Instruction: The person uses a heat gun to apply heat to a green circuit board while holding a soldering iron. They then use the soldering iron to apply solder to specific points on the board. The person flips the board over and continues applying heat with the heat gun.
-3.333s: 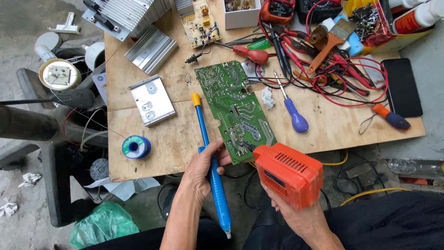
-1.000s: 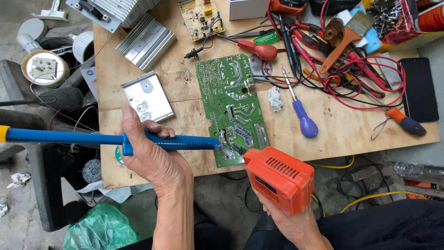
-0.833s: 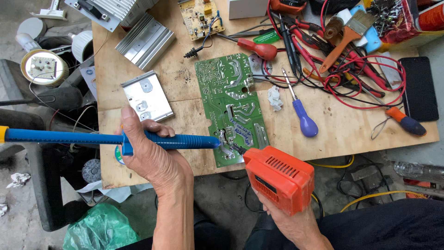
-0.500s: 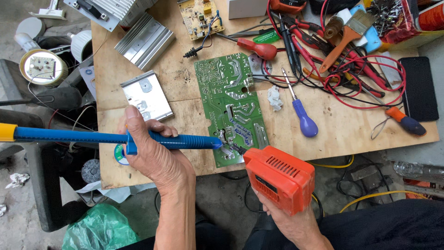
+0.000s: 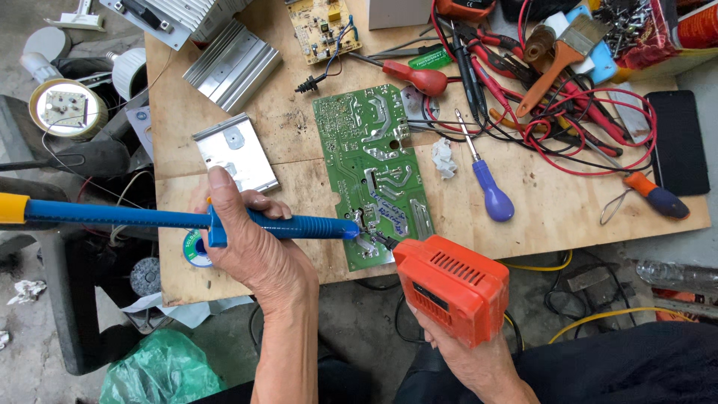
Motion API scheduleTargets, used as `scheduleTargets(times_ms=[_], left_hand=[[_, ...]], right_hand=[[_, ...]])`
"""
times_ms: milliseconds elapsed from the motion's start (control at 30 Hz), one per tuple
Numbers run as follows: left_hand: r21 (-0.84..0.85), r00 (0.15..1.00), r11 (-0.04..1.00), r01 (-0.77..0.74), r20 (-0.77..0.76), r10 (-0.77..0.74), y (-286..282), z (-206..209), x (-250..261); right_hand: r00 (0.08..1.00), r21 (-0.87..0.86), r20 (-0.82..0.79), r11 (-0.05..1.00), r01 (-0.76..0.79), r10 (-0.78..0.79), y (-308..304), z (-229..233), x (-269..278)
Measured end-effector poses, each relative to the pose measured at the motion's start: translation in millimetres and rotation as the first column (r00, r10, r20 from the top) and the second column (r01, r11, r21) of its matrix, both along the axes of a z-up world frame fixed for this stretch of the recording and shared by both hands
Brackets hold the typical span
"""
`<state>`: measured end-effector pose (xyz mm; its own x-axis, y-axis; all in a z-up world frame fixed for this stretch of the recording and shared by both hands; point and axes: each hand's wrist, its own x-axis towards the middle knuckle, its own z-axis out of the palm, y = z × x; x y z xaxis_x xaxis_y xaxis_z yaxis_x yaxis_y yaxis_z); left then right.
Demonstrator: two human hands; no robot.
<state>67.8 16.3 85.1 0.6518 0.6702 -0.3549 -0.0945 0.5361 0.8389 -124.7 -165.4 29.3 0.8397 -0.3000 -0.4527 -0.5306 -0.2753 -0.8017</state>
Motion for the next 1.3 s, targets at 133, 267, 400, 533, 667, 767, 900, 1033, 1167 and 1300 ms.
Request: scheduleTargets(times_ms=[133,267,400,533,667,767,900,1033,1167,1300], left_hand=[[0.002,1.000,1.000,0.007,-0.012,-0.007,-2,4,0],[0.054,0.999,0.998,0.034,-0.013,-0.033,-4,5,-1],[0.082,0.999,0.997,0.012,-0.041,-0.009,-6,2,-4],[0.130,0.998,0.990,-0.059,0.014,0.058,11,19,-9],[0.353,0.996,0.936,0.017,-0.091,0.017,46,36,-11],[0.426,0.867,0.790,0.441,-0.431,-0.251,58,14,-15],[0.436,0.766,0.669,0.602,-0.552,-0.329,51,-35,-16],[0.764,0.842,0.359,0.536,-0.451,-0.297,55,-61,-22],[0.805,0.885,0.370,0.464,-0.402,-0.235,40,-44,-47],[0.501,0.600,0.330,0.800,-0.687,-0.410,9,-28,-84]], right_hand=[[0.991,0.050,-0.099,0.994,0.098,-0.093,1,-6,-3],[0.993,0.109,-0.057,0.988,0.106,-0.100,1,-6,-2],[0.999,0.035,0.034,0.999,0.023,-0.024,2,-15,-12],[0.854,0.360,0.304,0.881,0.307,-0.422,-12,-36,-22],[0.863,-0.403,0.500,0.862,0.307,-0.074,-61,-38,-21],[0.475,0.839,0.047,0.293,0.458,-0.879,-109,-65,-36],[0.916,-0.589,0.277,0.701,0.401,-0.292,-69,23,3],[0.896,-0.595,0.163,0.684,0.423,-0.412,-79,8,9],[0.862,-0.628,0.157,0.625,0.464,-0.482,-90,-17,4],[0.838,-0.610,0.286,0.586,0.534,-0.465,-105,-37,-2]])
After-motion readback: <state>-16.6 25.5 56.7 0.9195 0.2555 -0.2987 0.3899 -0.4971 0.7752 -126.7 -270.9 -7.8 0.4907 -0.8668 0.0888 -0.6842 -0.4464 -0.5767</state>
